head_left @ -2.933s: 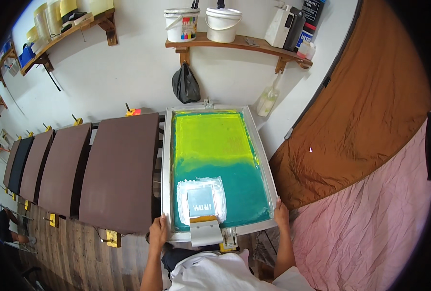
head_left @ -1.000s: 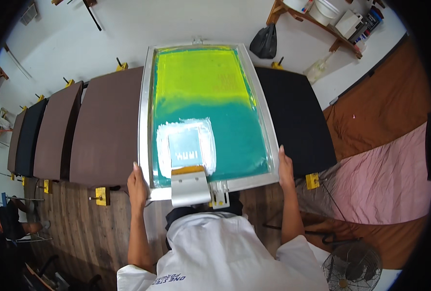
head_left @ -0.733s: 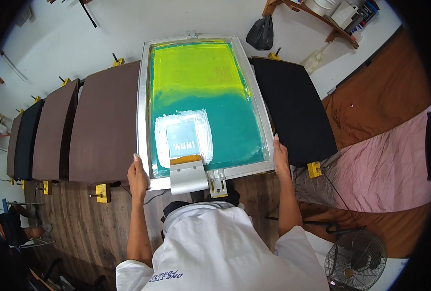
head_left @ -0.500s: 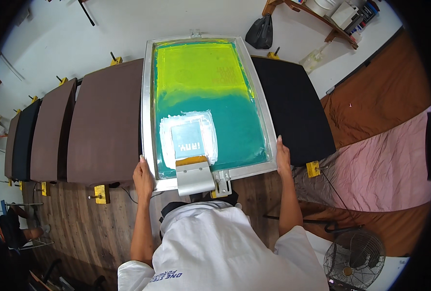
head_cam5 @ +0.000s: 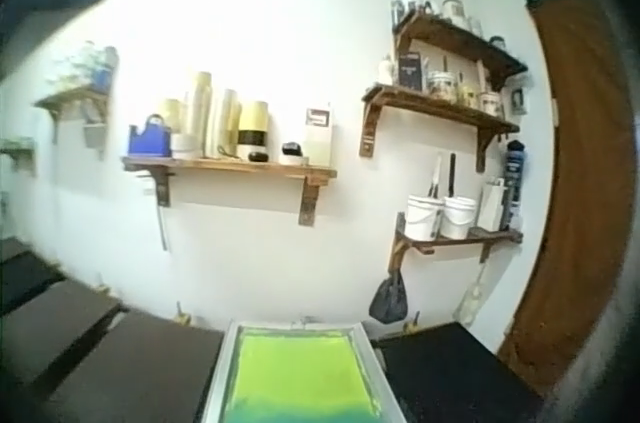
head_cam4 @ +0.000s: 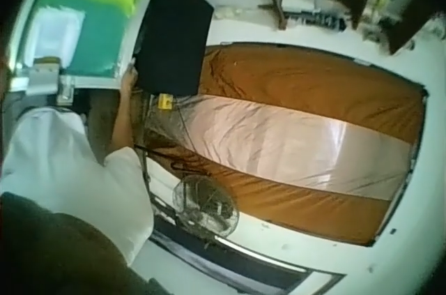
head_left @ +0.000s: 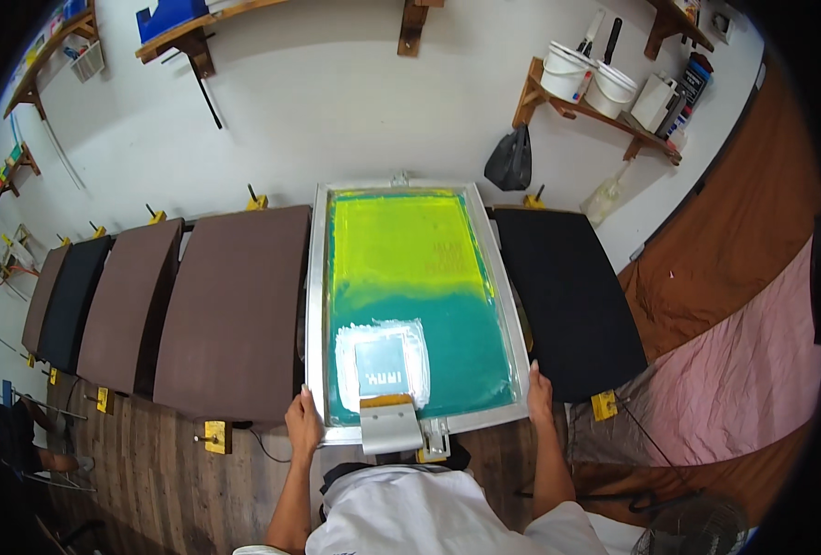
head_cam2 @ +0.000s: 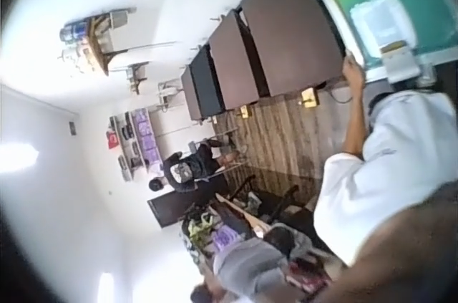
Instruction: Applying white ink to a screen printing frame using a squeegee.
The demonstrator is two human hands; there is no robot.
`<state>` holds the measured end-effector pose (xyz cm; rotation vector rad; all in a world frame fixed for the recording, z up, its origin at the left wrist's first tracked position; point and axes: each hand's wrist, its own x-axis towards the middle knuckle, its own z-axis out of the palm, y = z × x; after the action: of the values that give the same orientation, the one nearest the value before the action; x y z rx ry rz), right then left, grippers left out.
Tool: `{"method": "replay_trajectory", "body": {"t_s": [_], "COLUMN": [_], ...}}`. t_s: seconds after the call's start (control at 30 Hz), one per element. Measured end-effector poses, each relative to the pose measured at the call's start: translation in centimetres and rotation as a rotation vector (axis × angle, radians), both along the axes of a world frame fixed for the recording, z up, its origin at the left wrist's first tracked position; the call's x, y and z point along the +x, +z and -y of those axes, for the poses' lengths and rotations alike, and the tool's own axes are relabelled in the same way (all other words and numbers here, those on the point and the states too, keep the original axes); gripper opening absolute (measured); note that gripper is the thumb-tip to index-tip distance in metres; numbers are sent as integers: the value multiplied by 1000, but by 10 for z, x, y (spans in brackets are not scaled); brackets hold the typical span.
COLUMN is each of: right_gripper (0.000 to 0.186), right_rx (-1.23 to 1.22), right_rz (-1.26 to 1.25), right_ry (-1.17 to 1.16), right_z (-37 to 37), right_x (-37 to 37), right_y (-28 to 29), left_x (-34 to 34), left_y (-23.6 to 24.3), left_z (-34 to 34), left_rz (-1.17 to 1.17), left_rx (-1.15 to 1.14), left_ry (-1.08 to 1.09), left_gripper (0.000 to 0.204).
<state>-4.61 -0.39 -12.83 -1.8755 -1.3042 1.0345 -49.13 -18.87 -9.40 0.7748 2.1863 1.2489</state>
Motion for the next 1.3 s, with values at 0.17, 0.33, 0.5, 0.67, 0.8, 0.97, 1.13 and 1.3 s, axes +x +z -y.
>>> {"method": "replay_trajectory", "body": {"t_s": [0.17,0.33,0.5,0.67,0.8,0.97,1.13,1.3], "right_gripper": [68,68,68,66,36,60,68,41], "right_rx": [88,105,90,178,356,299,467,352], "right_rz": [39,74,136,124,662,381,648,528], "right_ry": [-30,-64,-53,-19,115,781,1172,1123], "right_z": [-3,2,3,1,30,90,122,101], "right_x": [-4,-3,-3,2,-47,-138,-199,-217], "right_y": [-5,-11,-14,-18,49,145,140,126], "left_x": [-2,-2,-5,-11,-23,21,51,52], "left_y": [0,5,-10,-27,-15,107,103,83], "left_z": [1,-8,-5,-7,7,16,9,-16], "left_rz": [2,2,-42,43,-291,-393,-494,-499], "left_rx": [-30,-29,-48,-34,-165,-5,-48,20], "left_ry": [-8,-15,-32,-81,-329,-765,-1063,-984], "left_gripper": [66,65,65,62,53,78,79,59]}}
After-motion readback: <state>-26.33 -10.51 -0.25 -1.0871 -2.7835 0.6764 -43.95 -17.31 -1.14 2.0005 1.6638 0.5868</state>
